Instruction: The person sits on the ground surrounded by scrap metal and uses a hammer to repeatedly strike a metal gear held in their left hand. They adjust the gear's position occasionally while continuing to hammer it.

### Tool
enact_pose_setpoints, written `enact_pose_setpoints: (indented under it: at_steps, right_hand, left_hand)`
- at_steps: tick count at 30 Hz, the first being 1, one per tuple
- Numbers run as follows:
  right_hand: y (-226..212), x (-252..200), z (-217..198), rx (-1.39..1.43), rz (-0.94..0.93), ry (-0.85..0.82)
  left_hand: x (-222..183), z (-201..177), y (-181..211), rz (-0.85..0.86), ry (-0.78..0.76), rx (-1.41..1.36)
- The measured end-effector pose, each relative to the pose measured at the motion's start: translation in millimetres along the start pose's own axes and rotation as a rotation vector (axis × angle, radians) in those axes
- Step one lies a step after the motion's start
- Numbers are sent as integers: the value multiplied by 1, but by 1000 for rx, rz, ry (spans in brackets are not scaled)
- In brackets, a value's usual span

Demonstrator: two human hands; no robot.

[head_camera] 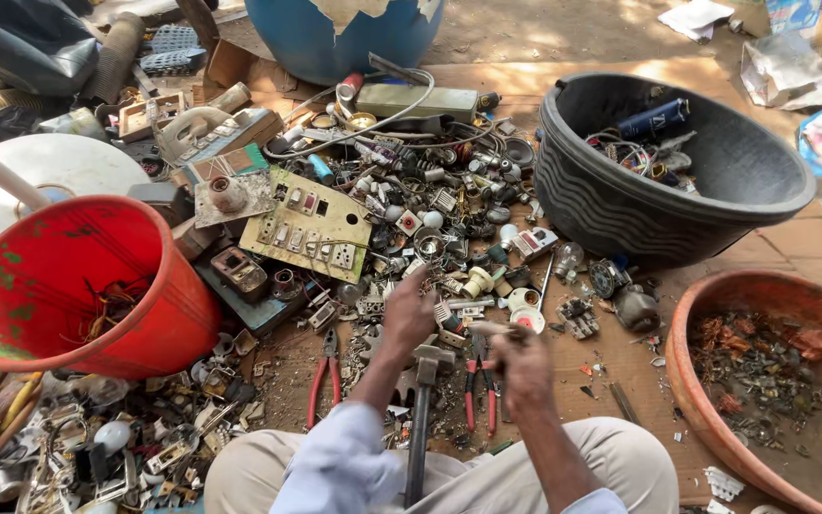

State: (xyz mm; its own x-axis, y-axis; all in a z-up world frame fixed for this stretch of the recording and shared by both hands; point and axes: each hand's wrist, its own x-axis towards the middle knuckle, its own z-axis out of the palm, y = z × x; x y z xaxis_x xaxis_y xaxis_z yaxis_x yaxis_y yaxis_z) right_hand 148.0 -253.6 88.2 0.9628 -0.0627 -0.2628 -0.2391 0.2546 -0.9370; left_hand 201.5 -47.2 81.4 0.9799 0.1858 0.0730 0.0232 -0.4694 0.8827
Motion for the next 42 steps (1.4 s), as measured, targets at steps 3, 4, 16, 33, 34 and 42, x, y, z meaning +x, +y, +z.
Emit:
enact_pose_setpoints:
  at_steps: [3,4,16,33,34,42]
  right_hand:
    - [28,-8,25,-113,44,-281]
    - [35,-10,31,-137,72,-366]
    - [81,-15,60,-695,-4,-256]
    - [108,-61,71,-236,589,-34]
    - [107,-61,72,-250,576,-43]
    - [73,-65,80,-841,-816,-233]
  left_hand:
    - [-51,-34,-18,-418,-336,-226]
    - [-71,-44,-27,-410,-371,-489]
    - [-121,-31,-138,-164,102,62]
    - [-116,-44,-124,-655,72,-47]
    - [-115,-44,-126,-634,63,-7]
    - [-121,-28,-153,-294,78,172]
